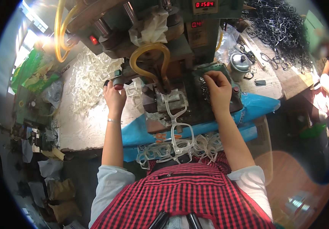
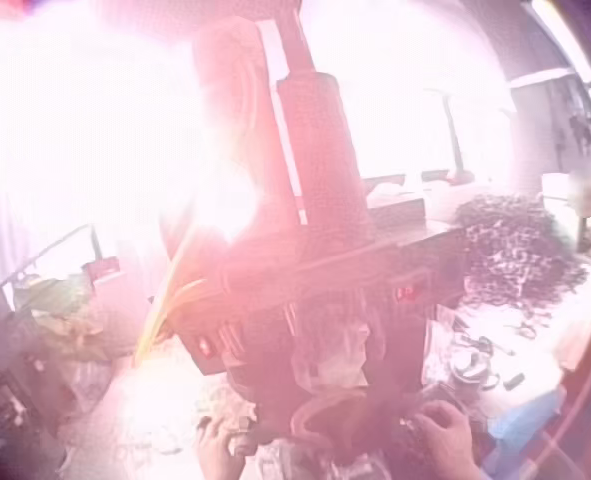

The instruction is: The person repeatedly places white plastic eyeglass frames into a press machine, inserts small metal components, and operates the lever to secure the parts. The person then removes the assembled frames and places them on a pile.

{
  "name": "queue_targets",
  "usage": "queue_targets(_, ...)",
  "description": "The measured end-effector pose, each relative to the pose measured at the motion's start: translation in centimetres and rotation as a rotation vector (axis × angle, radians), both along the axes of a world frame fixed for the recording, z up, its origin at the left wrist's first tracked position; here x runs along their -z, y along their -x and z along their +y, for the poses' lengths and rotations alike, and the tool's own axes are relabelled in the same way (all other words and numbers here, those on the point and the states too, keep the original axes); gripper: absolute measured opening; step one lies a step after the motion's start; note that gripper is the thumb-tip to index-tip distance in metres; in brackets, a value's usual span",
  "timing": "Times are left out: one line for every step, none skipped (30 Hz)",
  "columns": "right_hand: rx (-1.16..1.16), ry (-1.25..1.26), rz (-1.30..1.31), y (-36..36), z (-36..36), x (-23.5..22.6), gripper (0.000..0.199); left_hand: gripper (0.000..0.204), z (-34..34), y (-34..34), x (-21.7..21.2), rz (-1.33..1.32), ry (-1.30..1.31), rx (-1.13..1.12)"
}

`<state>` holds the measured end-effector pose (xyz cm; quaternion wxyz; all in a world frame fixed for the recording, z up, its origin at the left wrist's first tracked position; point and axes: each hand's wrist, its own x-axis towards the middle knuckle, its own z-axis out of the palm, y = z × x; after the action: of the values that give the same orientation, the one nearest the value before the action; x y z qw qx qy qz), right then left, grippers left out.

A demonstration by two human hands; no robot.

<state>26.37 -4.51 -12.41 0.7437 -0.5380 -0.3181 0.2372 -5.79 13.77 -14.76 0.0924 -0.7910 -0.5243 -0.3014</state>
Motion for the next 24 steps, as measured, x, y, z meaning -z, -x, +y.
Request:
queue_targets(-0.001,0.032,-0.066,0.0,-0.3,-0.2,0.009,0.026,0.9,0.3,1.5,0.051,0.013,-0.064)
queue_targets(-0.003,0.009,-0.080,-0.5,-0.6,0.5,0.009,0.021,1.7,0.8,3.4,0.078,-0.018,-0.059)
queue_targets(0.015,0.079,-0.133,-0.3,-1.2,0.2,0.009,0.016,3.0,2.8,6.4,0.149,0.041,-0.047)
queue_targets(0.074,0.145,-0.185,-0.7,-2.6,-0.1,0.009,0.014,2.3,1.8,5.5,0.116,0.066,0.000)
queue_targets(0.129,0.212,-0.237,-1.0,-4.0,-0.3,0.009,0.013,1.0,1.5,4.6,0.083,0.092,0.043)
queue_targets(0.159,0.205,-0.159,-1.2,-5.4,-0.2,0.011,0.011,-0.4,1.8,4.1,0.029,0.051,0.058)
queue_targets(0.176,0.227,-0.209,-1.6,-6.7,0.0,0.012,0.010,-1.3,2.7,4.3,0.002,0.063,0.079)
queue_targets(0.192,0.250,-0.260,-2.0,-7.8,0.1,0.013,0.011,-2.1,3.7,4.2,0.032,0.071,0.121)
queue_targets(0.201,0.273,-0.307,-2.2,-8.6,0.0,0.014,0.013,-3.2,4.5,3.6,0.066,0.080,0.158)
queue_targets(0.190,0.300,-0.349,-2.0,-8.8,-0.4,0.015,0.015,-3.7,5.1,3.2,-0.011,0.040,0.180)
queue_targets(0.133,0.279,-0.364,-1.5,-8.9,-1.0,0.015,0.019,-4.2,5.4,2.8,-0.089,0.002,0.202)
queue_targets(0.086,0.253,-0.375,-0.8,-8.6,-2.0,0.015,0.023,-4.6,5.4,1.1,-0.052,-0.048,0.166)
queue_targets(0.042,0.228,-0.388,-0.1,-8.3,-3.3,0.016,0.025,-4.8,5.2,-0.3,0.002,-0.047,0.134)
queue_targets(-0.049,0.235,-0.407,0.7,-7.5,-4.9,0.018,0.025,-4.6,5.7,-0.3,0.036,0.020,0.151)
queue_targets(-0.122,0.205,-0.437,1.2,-6.5,-6.0,0.018,0.025,-3.9,6.1,-0.1,0.066,0.085,0.170)
queue_targets(-0.202,0.169,-0.468,1.7,-5.2,-7.0,0.019,0.024,-3.0,6.8,0.7,0.150,0.112,0.194)
queue_targets(-0.240,0.178,-0.470,2.7,-3.9,-8.1,0.021,0.023,-2.5,7.3,1.7,0.234,0.139,0.216)
queue_targets(-0.274,0.187,-0.471,3.5,-2.6,-8.9,0.022,0.016,-2.7,6.9,2.0,0.186,0.177,0.164)
queue_targets(-0.274,0.165,-0.399,4.1,-1.2,-8.2,0.028,0.014,-2.8,6.9,1.8,0.171,0.182,0.152)
queue_targets(-0.282,0.145,-0.389,4.5,-0.9,-8.3,0.037,0.012,-3.1,7.2,1.6,0.156,0.187,0.137)
queue_targets(-0.294,0.117,-0.318,5.1,-0.9,-8.0,0.039,0.011,-3.7,7.3,1.9,0.137,0.208,0.122)
queue_targets(-0.307,0.087,-0.247,5.6,-0.9,-7.8,0.041,0.008,-4.2,7.5,1.9,0.119,0.184,0.118)
queue_targets(-0.322,0.056,-0.175,5.9,-1.0,-7.5,0.043,0.008,-4.3,7.7,1.8,0.048,0.159,0.134)
queue_targets(-0.300,0.073,-0.231,5.7,-1.1,-7.3,0.047,0.009,-5.0,7.1,0.9,-0.087,0.240,0.121)
